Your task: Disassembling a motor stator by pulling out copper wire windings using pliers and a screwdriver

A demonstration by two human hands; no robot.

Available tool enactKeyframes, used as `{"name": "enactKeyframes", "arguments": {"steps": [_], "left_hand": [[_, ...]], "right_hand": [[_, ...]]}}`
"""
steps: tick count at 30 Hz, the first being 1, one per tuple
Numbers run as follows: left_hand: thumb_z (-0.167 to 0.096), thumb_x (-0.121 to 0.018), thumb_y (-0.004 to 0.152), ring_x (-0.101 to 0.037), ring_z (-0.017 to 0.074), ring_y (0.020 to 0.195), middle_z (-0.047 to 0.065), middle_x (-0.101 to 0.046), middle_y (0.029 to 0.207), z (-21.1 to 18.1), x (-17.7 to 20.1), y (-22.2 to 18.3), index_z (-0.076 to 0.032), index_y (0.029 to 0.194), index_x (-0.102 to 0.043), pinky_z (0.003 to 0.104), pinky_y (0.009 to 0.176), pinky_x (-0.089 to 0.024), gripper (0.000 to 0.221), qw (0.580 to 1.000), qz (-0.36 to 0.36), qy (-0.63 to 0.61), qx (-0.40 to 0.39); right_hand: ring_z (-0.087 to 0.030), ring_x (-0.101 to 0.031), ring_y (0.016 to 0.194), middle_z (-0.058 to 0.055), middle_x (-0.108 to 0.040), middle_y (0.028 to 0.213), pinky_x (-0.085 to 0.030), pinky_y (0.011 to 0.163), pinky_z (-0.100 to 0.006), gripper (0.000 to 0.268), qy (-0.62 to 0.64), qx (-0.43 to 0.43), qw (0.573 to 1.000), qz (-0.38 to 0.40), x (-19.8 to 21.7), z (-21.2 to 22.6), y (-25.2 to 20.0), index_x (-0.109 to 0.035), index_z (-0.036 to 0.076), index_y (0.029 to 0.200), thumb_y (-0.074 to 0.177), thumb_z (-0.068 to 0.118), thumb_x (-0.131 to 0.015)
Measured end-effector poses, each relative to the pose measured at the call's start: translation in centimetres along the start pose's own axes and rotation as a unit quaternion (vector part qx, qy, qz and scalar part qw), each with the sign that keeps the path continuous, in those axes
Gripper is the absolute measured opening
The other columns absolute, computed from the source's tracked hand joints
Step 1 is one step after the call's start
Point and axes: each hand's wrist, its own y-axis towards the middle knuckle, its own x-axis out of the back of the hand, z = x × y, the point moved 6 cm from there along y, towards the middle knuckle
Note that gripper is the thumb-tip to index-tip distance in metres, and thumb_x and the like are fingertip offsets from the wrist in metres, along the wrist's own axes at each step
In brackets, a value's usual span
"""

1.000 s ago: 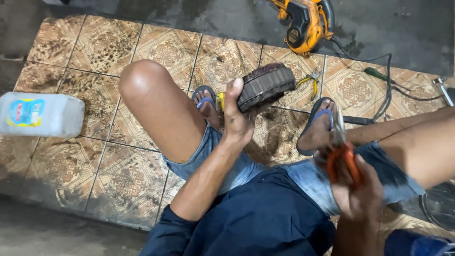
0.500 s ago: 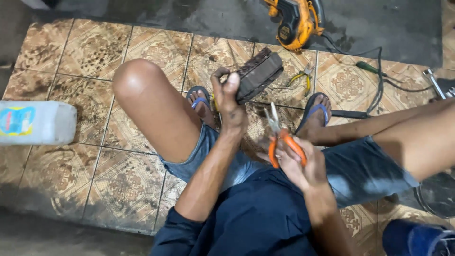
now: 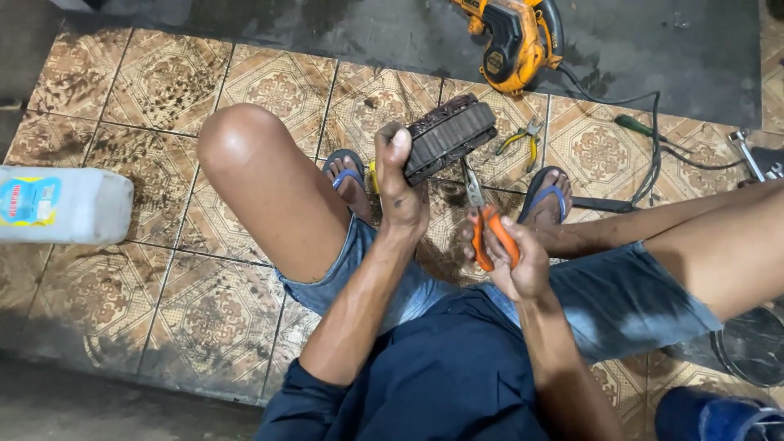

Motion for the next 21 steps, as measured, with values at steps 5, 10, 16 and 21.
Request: {"name": "enactKeyframes", "arguments": {"steps": [5,10,16,21], "left_hand": [[-0.05,-0.066,0.091,-0.053,0.018,0.088,0.007,-0.052,0.096,0.0,0.8,0.0,-0.012,0.124,-0.049,0.033,0.07,-0.049,0.053,0.999,-0.003,0.032,-0.005],[-0.054,-0.065,0.091,-0.052,0.0249,0.093,0.011,-0.048,0.099,-0.7,0.0,-0.2,-0.014,0.123,-0.046,0.039,0.081,-0.051,0.055,0.996,0.03,0.086,-0.019],[-0.056,-0.067,0.089,-0.054,0.0243,0.092,0.01,-0.05,0.098,-2.7,-2.7,-1.8,-0.012,0.125,-0.04,0.041,0.077,-0.054,0.063,0.995,0.052,0.081,0.024],[-0.057,-0.063,0.093,-0.053,0.0256,0.092,0.01,-0.049,0.098,-0.7,-2.4,-1.4,-0.01,0.121,-0.044,0.047,0.082,-0.053,0.059,0.993,0.078,0.005,0.084]], "right_hand": [[-0.04,-0.06,0.058,-0.015,-0.041,0.045,-0.045,0.036,-0.038,0.042,-0.171,0.114,0.978,-0.045,-0.8,1.0,-0.7,-0.062,-0.006,0.078,0.105,0.024,-0.052],[-0.02,-0.056,0.054,-0.012,-0.052,0.052,-0.042,0.042,-0.028,0.04,-0.439,0.173,0.882,-0.023,1.1,1.5,-1.1,-0.068,-0.01,0.102,0.106,0.023,-0.045],[-0.035,-0.068,0.084,-0.014,-0.071,0.112,-0.051,0.07,-0.038,0.05,-0.595,0.26,0.76,0.034,2.8,1.6,-1.0,-0.064,0.009,0.059,0.106,0.017,-0.047],[-0.021,-0.052,0.077,-0.012,-0.06,0.088,-0.035,0.039,-0.018,0.038,0.017,-0.025,0.998,0.049,1.0,1.9,0.2,-0.063,0.003,0.084,0.093,0.04,-0.064]]}}
